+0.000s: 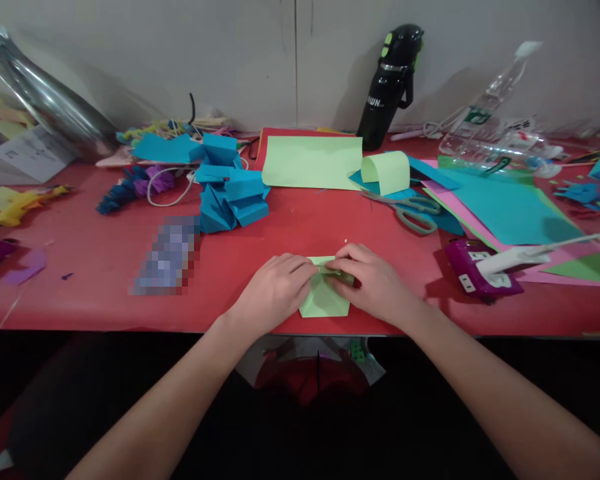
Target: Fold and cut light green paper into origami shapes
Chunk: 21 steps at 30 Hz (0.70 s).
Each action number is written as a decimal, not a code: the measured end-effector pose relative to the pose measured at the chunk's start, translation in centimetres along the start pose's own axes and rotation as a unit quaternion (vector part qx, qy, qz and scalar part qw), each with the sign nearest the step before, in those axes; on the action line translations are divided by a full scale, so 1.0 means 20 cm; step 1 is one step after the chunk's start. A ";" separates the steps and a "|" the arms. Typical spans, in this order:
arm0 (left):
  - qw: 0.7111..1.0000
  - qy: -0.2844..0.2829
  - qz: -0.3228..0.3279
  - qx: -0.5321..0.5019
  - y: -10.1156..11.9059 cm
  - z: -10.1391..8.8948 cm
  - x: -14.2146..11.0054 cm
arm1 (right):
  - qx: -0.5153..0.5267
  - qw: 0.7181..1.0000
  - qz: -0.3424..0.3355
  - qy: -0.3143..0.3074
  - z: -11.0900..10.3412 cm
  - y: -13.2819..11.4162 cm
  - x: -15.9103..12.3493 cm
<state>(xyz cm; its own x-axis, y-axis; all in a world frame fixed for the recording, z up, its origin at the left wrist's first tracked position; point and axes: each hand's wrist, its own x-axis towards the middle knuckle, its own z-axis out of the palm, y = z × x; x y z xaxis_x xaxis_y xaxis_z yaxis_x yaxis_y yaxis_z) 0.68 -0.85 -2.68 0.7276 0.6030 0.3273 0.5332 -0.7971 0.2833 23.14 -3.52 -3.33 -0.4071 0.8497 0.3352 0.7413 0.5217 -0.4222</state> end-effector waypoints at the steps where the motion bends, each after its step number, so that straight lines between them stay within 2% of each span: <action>1: 1.000 0.002 0.000 0.002 0.00 0.00 0.00 | 0.002 1.000 -0.002 0.005 0.01 0.00 0.00; 7: 0.999 0.000 0.018 0.040 0.00 0.02 -0.02 | -0.015 1.000 -0.018 -0.006 0.00 0.00 0.00; 14: 0.995 0.010 0.027 0.095 0.04 -0.01 -0.02 | -0.020 1.000 -0.019 -0.014 -0.01 -0.02 0.00; 21: 0.993 0.005 0.029 0.113 0.07 -0.01 -0.02 | -0.036 0.999 -0.027 -0.021 -0.02 -0.03 -0.01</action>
<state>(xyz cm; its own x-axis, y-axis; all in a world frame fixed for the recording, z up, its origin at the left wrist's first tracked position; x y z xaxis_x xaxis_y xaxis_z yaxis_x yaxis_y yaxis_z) 0.98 -2.26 -2.21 0.7556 0.5558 0.3466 0.5752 -0.8162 0.0548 22.92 -3.96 -2.84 -0.4694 0.8234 0.3190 0.7528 0.5620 -0.3429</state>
